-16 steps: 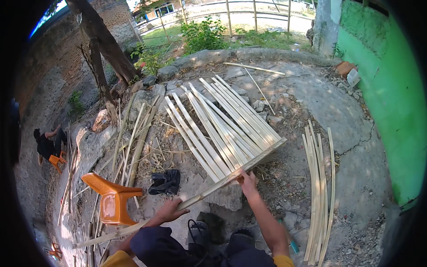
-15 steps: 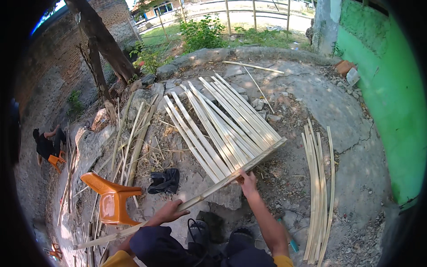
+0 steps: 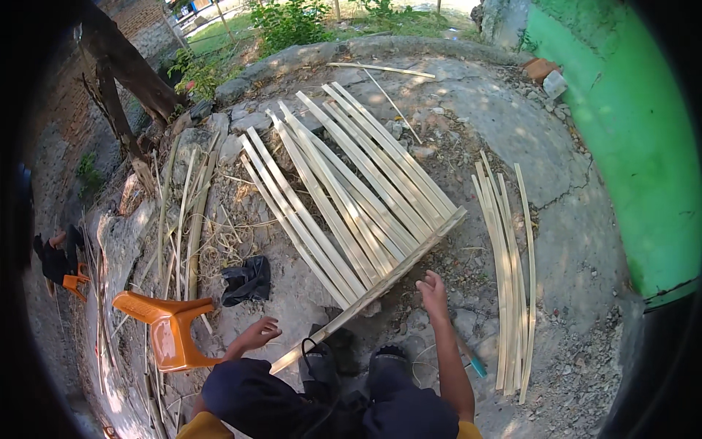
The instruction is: The person aligns bamboo strips on a wooden support frame and secures them with a hammer and nails.
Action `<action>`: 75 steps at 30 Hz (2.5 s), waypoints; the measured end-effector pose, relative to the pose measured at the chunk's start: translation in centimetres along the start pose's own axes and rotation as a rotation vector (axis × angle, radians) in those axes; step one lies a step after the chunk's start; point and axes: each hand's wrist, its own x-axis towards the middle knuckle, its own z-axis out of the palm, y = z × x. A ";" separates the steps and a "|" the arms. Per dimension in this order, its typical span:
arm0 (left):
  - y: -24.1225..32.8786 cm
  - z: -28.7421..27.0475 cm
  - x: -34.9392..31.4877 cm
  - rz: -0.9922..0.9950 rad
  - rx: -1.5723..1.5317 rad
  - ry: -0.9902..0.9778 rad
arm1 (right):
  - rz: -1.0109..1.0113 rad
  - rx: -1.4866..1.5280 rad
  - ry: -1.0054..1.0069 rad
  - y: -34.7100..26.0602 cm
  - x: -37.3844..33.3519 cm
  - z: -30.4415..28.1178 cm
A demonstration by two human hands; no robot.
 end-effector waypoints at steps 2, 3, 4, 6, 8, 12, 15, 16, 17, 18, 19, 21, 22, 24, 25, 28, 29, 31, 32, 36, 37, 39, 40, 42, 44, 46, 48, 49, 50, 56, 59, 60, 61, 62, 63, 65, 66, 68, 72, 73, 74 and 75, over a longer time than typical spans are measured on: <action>0.0 -2.4 3.2 -0.102 -0.273 -0.009 | -0.135 -0.135 -0.022 -0.8 0.6 -2.5; -0.3 -3.4 5.2 -0.111 -0.444 0.005 | -0.133 -0.143 -0.019 -1.2 0.9 -3.4; -0.4 -4.4 7.3 -0.121 -0.614 0.023 | -0.156 -0.165 0.005 -1.6 1.2 -4.1; -0.6 -6.2 11.5 -0.174 -0.926 0.084 | -0.222 -0.283 0.031 -2.6 2.1 -4.2; 0.1 -6.9 15.3 -0.154 -1.090 0.149 | -0.235 -0.354 0.031 -3.9 3.2 -4.0; 2.1 -7.3 22.1 -0.050 -1.343 0.238 | -0.378 -0.591 0.034 -5.9 6.9 -3.2; 4.2 -6.6 26.3 0.078 -1.178 0.238 | -0.512 -0.741 0.039 -8.6 10.3 -3.0; 4.5 -7.0 27.5 0.070 -1.187 0.250 | -0.545 -0.743 0.023 -10.0 11.9 -2.4; 4.5 -7.6 28.4 0.046 -1.136 0.322 | -0.549 -0.745 0.002 -11.2 13.5 -1.1; 5.1 -7.6 29.5 0.021 -1.086 0.378 | -0.634 -0.845 0.063 -12.2 15.1 -0.4; 5.4 -7.8 30.1 0.012 -1.093 0.385 | -0.720 -0.942 0.123 -13.0 16.6 0.4; 7.1 -7.1 31.4 0.044 -1.002 0.404 | -0.837 -0.937 0.089 -14.8 18.3 2.3; 7.4 -6.5 31.8 0.060 -1.004 0.475 | -0.960 -0.908 0.050 -15.2 18.6 4.3; 6.8 -6.2 31.8 0.065 -1.075 0.493 | -0.873 -0.805 -0.152 -15.1 17.4 9.9; 7.2 -5.7 32.2 0.086 -1.150 0.493 | -0.904 -0.780 -0.258 -13.9 17.2 12.3; 7.8 -5.8 32.5 0.088 -1.202 0.441 | -0.897 -0.871 -0.336 -8.9 16.5 18.4; 7.8 -5.9 32.2 0.080 -1.211 0.444 | -0.885 -0.871 -0.335 -8.0 15.8 19.8; 7.0 -6.2 32.1 0.084 -1.220 0.440 | -0.873 -0.889 -0.072 -7.7 15.0 21.7; 6.9 -6.2 32.0 0.091 -1.236 0.436 | -0.865 -0.807 -0.065 -7.4 15.1 21.7; 6.7 -5.6 32.4 0.130 -1.288 0.446 | -0.935 -0.660 -0.204 -7.3 16.1 19.6; 6.7 -5.7 32.7 0.133 -1.288 0.450 | -0.939 -0.659 -0.206 -7.4 16.2 19.4; 6.4 -6.3 32.5 0.166 -1.502 0.301 | -0.941 -0.666 -0.237 -7.5 15.9 19.5; 5.4 -6.5 33.0 0.149 -1.467 0.287 | -0.944 -0.660 -0.245 -7.6 15.7 19.8; 6.2 -6.2 33.3 0.165 -1.542 0.209 | -0.975 -0.636 -0.233 -7.5 15.8 19.3; 6.8 -6.1 33.2 0.177 -1.612 0.141 | -0.994 -0.715 -0.242 -8.5 16.5 18.3; 6.8 -6.7 32.6 0.080 -1.825 0.112 | -1.056 -0.780 -0.152 -11.2 17.9 17.2; 7.6 -6.6 32.1 0.071 -1.863 0.097 | -0.927 -0.752 0.166 -13.3 21.4 15.2; 8.4 -6.4 32.5 0.075 -1.898 0.069 | -0.839 -0.822 0.322 -13.5 24.8 12.9; 8.0 -6.4 32.9 0.083 -1.901 0.067 | -0.659 -0.883 0.366 -13.8 28.0 10.6; 7.5 -5.6 33.4 0.409 -1.772 -0.224 | -0.250 -0.503 -0.079 -14.7 34.2 3.6; 7.4 -6.2 32.6 0.405 -1.702 -0.239 | -0.279 -0.579 -0.113 -14.6 31.9 4.9; 6.8 -6.4 32.1 0.376 -1.659 -0.188 | -0.274 -0.575 -0.121 -14.8 30.8 5.8; 6.2 -6.8 31.6 0.346 -1.615 -0.138 | -0.250 -0.576 -0.208 -15.0 29.6 6.7; 6.0 -6.7 31.4 0.347 -1.709 -0.200 | -0.229 -0.583 -0.279 -14.9 29.2 6.3; 5.8 -6.6 31.3 0.343 -1.709 -0.206 | -0.225 -0.584 -0.274 -15.1 29.2 5.7; 5.6 -6.7 30.7 0.385 -1.675 -0.186 | -0.096 -0.534 -0.375 -15.9 29.1 5.1; 5.3 -7.0 30.2 0.401 -1.688 -0.252 | -0.094 -0.534 -0.380 -15.9 28.8 5.2; 5.4 -7.6 29.7 0.331 -1.540 -0.241 | 0.124 -0.480 -0.577 -16.1 28.3 4.5; 5.5 -6.9 29.1 0.219 -1.334 -0.123 | 0.343 -0.471 -0.708 -14.0 28.5 3.9; 5.2 -6.5 29.0 0.259 -1.297 -0.068 | 0.254 -0.504 -0.684 -13.2 28.2 4.3; 5.5 -6.6 28.8 0.252 -1.299 -0.063 | 0.167 -0.534 -0.658 -12.6 27.9 4.7; 5.8 -6.7 28.9 0.291 -1.464 -0.137 | 0.172 -0.534 -0.663 -12.2 27.7 4.8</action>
